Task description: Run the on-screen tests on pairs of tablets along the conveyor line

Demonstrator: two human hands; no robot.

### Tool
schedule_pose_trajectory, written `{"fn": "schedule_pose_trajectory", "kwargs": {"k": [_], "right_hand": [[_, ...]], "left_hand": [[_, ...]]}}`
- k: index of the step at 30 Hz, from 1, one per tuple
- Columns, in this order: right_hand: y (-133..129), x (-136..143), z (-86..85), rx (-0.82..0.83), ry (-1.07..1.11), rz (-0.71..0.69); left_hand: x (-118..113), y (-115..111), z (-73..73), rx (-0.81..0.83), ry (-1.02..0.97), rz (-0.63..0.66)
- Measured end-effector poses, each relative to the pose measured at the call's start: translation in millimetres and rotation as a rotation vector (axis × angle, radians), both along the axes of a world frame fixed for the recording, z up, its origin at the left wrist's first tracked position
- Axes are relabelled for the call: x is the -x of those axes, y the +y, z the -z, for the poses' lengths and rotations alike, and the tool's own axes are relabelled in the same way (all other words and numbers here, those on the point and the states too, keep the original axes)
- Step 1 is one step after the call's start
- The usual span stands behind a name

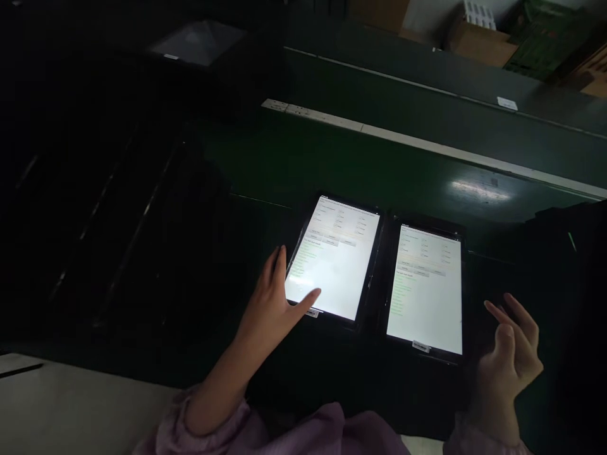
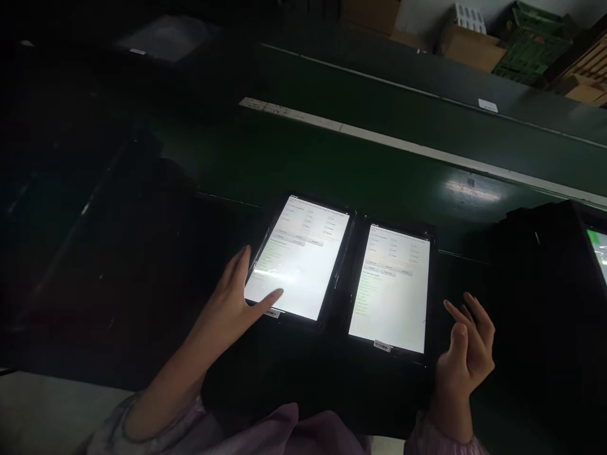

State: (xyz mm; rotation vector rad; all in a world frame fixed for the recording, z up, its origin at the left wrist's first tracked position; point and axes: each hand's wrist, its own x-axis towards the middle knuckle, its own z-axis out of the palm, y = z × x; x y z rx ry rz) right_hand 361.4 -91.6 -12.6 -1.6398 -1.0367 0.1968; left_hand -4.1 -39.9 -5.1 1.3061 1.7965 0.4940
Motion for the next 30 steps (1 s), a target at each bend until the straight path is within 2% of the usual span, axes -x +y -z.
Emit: {"fn": "schedule_pose_trajectory", "kwargs": {"k": [2,5,7,11,19,21,25,28,30], "right_hand": [[9,-8,4.3,-0.004,0.183,0.061],[15,-23,11.7,0.106,0.445,0.103],[13,-29,14.0,0.195,0.475,0.116],[8,-28,11.6,0.296,0.425,0.101],[3,-28,5.0,0.308,0.237,0.0],[2,-23,-2.0,0.275,0.054,-0.035],[12,3,-19.2,0.176,-0.453,-0.3],[25,17,-22.9,0.153,-0.546,-0.487],[29,16,-19.9,0.157,-0.545,-0.494]], "left_hand": [[-5,2,1.5,-0.028,-0.081,-0.076],[-3,6,5.2,-0.092,-0.294,-0.162],[1,7,6.5,-0.112,-0.364,-0.207],[3,8,5.0,-0.097,-0.366,-0.272],[4,8,8.6,-0.083,-0.446,-0.262],[4,10,7.8,-0.088,-0.446,-0.278],[-1,13,2.7,-0.094,-0.424,-0.299],[-4,15,0.0,-0.089,-0.422,-0.322],[-5,15,-0.3,-0.083,-0.424,-0.333]]}}
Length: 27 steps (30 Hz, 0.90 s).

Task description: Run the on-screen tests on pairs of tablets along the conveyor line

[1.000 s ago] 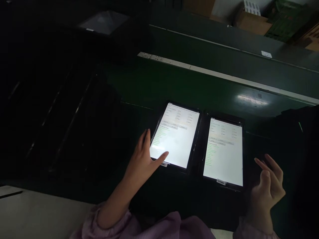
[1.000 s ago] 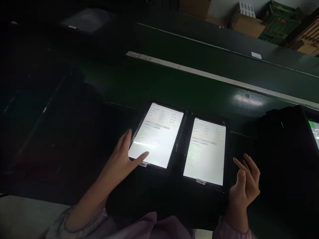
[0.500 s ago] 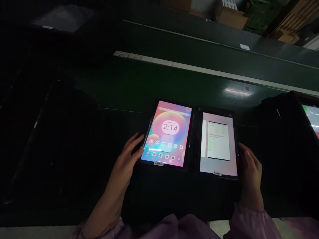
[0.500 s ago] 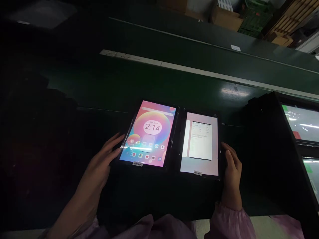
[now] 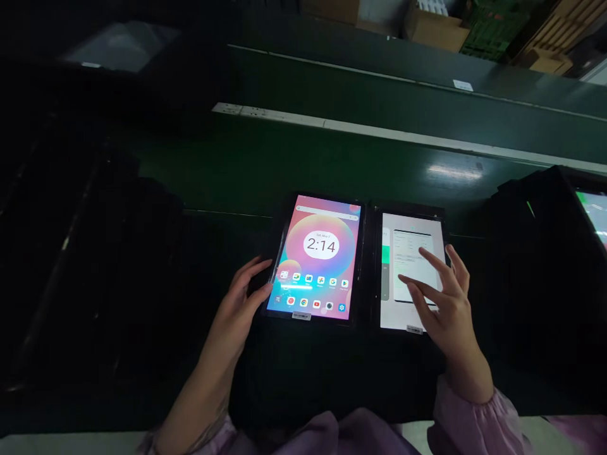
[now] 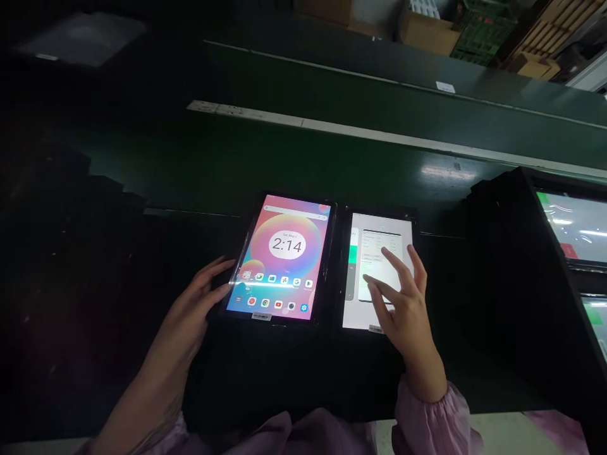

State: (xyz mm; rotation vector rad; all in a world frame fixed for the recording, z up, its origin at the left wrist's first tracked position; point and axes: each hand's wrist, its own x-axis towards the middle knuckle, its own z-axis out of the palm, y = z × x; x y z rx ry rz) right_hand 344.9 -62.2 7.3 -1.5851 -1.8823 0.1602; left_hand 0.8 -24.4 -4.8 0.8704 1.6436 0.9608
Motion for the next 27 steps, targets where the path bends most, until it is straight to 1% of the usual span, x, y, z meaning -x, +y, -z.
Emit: {"fn": "schedule_pose_trajectory", "kwargs": {"k": [2,5,7,9,11,16,18,22,25,27], "right_hand": [[0,-8,4.4,-0.017,0.012,0.086],[-5,-21,7.2,-0.059,0.022,0.261],[-8,-25,5.6,-0.068,0.025,0.319],[-9,-23,3.2,-0.075,0.025,0.306],[-7,-19,1.6,-0.093,0.016,0.259],[-4,-15,4.1,-0.179,-0.099,0.083],[-4,-16,5.9,-0.182,-0.115,0.046],[-6,-20,8.3,-0.224,-0.102,0.055],[-8,-22,10.7,-0.279,-0.079,0.107],[-8,-25,13.1,-0.264,-0.092,0.135]], "left_hand": [[0,0,0.5,0.008,0.005,-0.006],[0,1,2.1,-0.006,0.024,-0.018],[0,2,3.7,-0.025,0.043,-0.02],[0,3,5.8,-0.039,0.058,-0.02],[1,4,8.3,-0.054,0.069,-0.016],[2,6,12.7,-0.096,0.119,0.02],[3,8,12.6,-0.085,0.122,0.057],[8,12,9.3,-0.028,0.103,0.158],[16,14,5.9,0.001,0.038,0.237],[22,13,4.2,-0.011,0.011,0.29]]}}
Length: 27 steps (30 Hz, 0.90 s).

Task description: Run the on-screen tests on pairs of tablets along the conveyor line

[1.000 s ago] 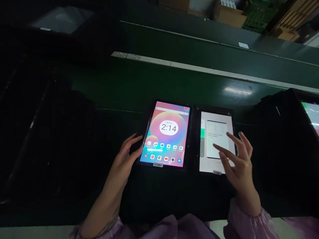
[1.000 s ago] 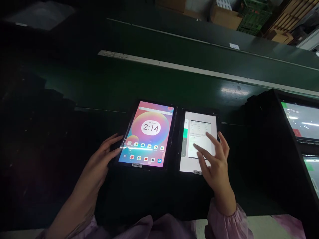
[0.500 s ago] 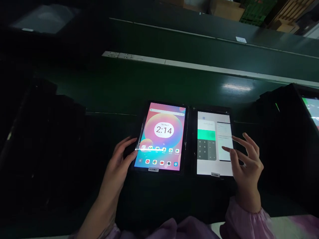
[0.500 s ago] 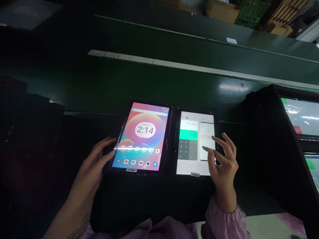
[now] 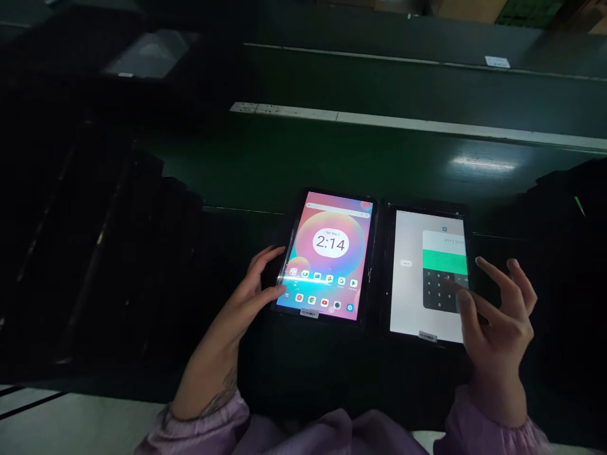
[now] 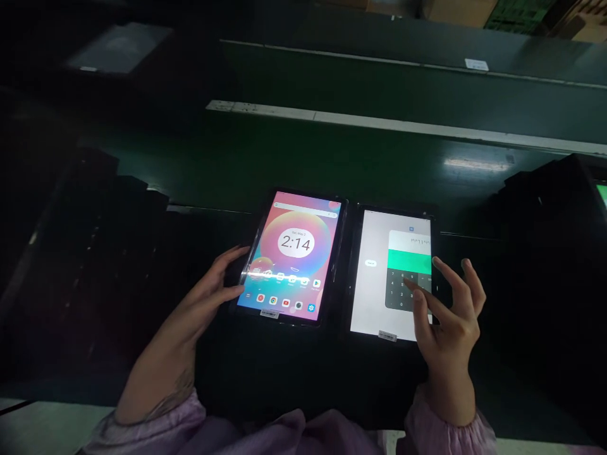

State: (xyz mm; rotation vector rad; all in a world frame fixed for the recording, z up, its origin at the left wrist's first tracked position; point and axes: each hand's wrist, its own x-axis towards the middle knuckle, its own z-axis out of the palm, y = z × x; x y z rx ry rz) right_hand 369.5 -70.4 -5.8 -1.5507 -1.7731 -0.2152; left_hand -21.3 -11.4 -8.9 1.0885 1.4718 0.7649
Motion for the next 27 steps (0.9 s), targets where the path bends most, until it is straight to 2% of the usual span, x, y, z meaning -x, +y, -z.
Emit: {"fn": "schedule_pose_trajectory", "kwargs": {"k": [4,11,20,27], "right_hand": [[0,-3,2.6,0.039,-0.007,0.006],[-2,4,-4.6,-0.029,0.214,0.101],[-4,9,-8.1,-0.003,0.208,0.088],[-4,5,-1.9,0.023,0.188,0.063]], "left_hand": [[8,-3,-1.9,-0.001,0.008,0.087],[3,-3,0.6,-0.022,0.118,0.137],[24,-9,-2.7,0.013,0.08,0.103],[24,-9,-1.0,0.011,0.13,0.084]]}}
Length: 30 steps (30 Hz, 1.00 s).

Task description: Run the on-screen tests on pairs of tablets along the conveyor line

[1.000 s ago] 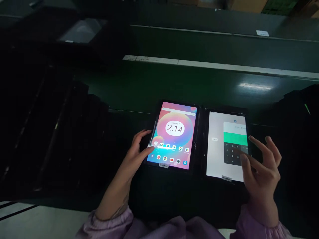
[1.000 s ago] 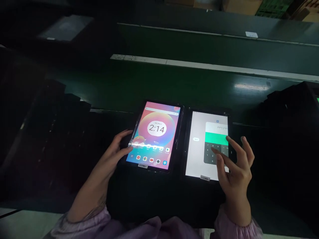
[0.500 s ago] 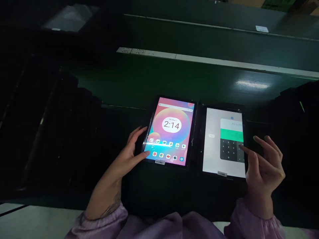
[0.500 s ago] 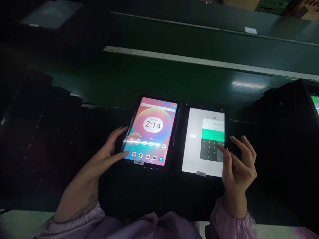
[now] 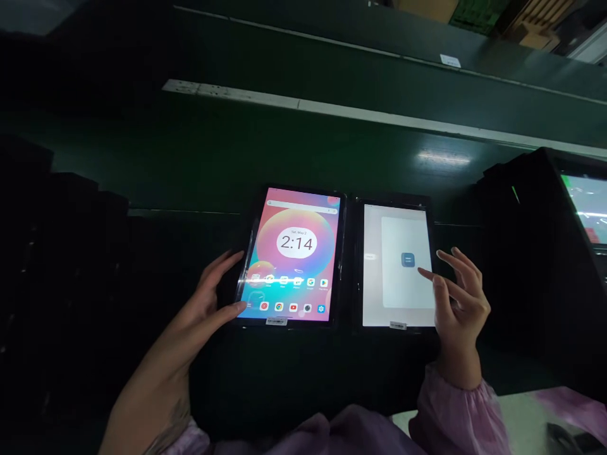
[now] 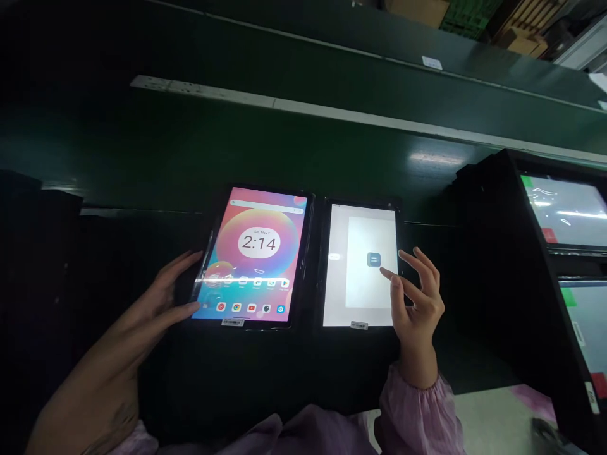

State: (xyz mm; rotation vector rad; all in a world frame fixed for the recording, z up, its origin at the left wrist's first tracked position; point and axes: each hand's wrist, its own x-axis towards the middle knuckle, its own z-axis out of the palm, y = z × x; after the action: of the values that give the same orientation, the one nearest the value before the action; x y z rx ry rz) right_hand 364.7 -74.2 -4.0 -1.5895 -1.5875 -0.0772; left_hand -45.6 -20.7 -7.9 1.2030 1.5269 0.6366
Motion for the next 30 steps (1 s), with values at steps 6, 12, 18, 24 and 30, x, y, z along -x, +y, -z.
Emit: {"fn": "schedule_pose_trajectory", "kwargs": {"k": [6,12,18,24,30], "right_hand": [[3,-11,-3.8,-0.003,-0.009,0.026],[26,-23,-19.6,-0.021,-0.161,0.023],[32,-14,-9.8,-0.012,-0.142,0.02],[24,-11,-6.2,0.064,-0.178,0.013],[22,-8,-6.5,0.107,-0.231,0.01]], "left_hand": [[2,3,1.9,0.073,0.041,0.03],[-2,1,-1.8,0.003,-0.001,-0.118],[-27,-5,-18.3,-0.048,-0.078,-0.394],[-46,-9,-36.7,-0.066,-0.091,-0.518],[-45,-7,-31.1,-0.1,-0.04,-0.481]]}}
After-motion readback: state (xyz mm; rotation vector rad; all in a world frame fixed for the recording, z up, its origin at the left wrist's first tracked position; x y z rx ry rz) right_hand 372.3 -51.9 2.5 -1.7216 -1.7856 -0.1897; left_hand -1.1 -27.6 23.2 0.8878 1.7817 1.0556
